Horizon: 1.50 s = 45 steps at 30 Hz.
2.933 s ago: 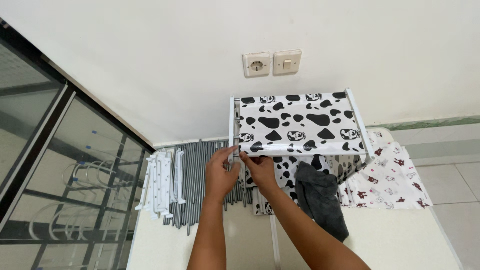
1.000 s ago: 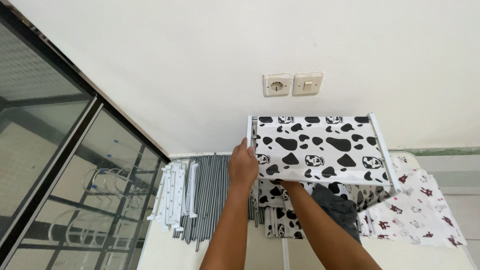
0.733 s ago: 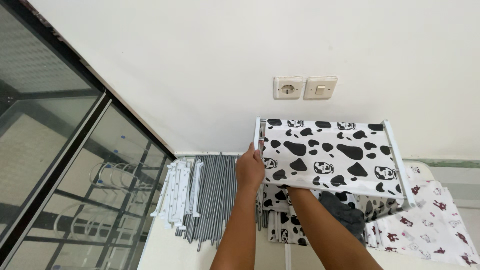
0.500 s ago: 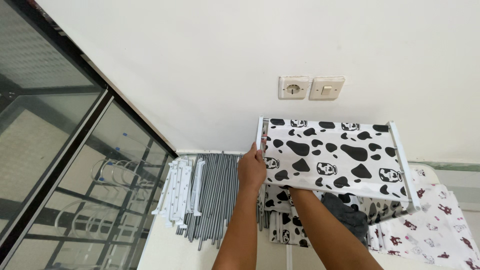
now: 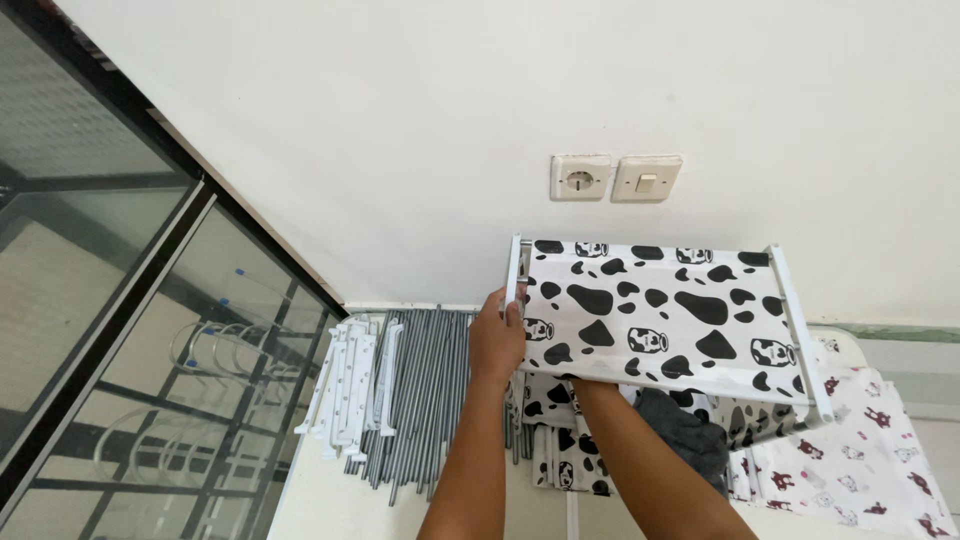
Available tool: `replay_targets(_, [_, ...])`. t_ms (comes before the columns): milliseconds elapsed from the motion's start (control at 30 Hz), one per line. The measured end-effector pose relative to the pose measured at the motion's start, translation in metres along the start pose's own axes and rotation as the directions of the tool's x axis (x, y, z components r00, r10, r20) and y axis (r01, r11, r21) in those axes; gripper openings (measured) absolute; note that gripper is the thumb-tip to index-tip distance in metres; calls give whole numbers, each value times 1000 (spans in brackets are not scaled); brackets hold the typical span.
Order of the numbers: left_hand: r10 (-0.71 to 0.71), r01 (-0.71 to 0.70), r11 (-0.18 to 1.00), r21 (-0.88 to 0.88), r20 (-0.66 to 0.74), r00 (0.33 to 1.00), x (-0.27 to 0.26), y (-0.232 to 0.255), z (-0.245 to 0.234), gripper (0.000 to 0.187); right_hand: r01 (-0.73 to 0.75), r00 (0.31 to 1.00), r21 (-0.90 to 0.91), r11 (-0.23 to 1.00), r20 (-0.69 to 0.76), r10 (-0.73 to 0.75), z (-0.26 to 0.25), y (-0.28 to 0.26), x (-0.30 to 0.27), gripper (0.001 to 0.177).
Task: The person assembles a small metal shelf by attaching a cow-print fabric cover to the frame and securing it. They then wipe a metal rod with a dark cloth and place it on the table.
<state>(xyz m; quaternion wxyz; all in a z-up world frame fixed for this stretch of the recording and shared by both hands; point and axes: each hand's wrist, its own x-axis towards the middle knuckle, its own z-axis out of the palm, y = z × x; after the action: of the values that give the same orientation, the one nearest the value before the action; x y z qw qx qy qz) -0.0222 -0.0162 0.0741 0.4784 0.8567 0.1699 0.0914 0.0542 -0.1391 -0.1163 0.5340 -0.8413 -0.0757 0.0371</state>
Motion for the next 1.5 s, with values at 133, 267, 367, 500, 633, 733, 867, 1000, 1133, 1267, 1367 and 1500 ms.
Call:
replay_targets(133, [-56, 53, 996, 66, 49, 997, 20, 1, -1, 50, -61, 995, -151, 987, 69, 72, -24, -41, -46, 45])
replay_targets(267, [-67, 62, 995, 76, 63, 996, 44, 7, 9, 63, 44, 770, -591, 805, 534, 350, -100, -101, -132, 44])
replay_targets(367, [-98, 93, 991, 94, 46, 994, 53, 10, 22, 56, -11, 594, -392, 920, 737, 322, -156, -153, -139, 40])
replay_targets(500, [-56, 56, 995, 79, -4, 998, 52, 5, 35, 56, 69, 886, -332, 941, 453, 95, -174, -201, -71, 30])
replay_targets(633, [-54, 54, 996, 67, -8, 999, 53, -1, 40, 55, 467, 839, -437, 769, -56, -541, -133, -212, 22, 27])
replay_targets(733, [-3, 5, 999, 46, -47, 999, 57, -6, 42, 53, 413, 858, -562, 716, -22, -513, -108, -196, 58, 28])
replay_targets(867, [-23, 24, 1000, 18, -50, 998, 59, -8, 41, 49, 265, 958, -447, 854, 21, -286, -92, -171, 77, 24])
replay_targets(1000, [31, -35, 998, -59, -62, 998, 55, -5, 35, 45, 222, 971, -387, 895, 1, -240, -87, -160, 83, 22])
replay_targets(1133, [10, -13, 993, -114, -29, 1000, 53, -1, 29, 46, 191, 979, -386, 902, 4, -205, -84, -160, 87, 22])
replay_targets(1267, [-3, -2, 988, -152, -31, 1000, 54, -3, 27, 44, 218, 973, -344, 913, 0, -232, -81, -160, 91, 21])
replay_targets(1367, [5, -8, 988, -155, -16, 1000, 57, -9, 31, 47, 223, 972, -325, 919, 2, -235, -79, -155, 95, 21])
replay_targets(1500, [10, -18, 991, -136, -58, 998, 65, -12, 37, 43, 191, 978, -349, 918, -16, -210, -76, -150, 100, 21])
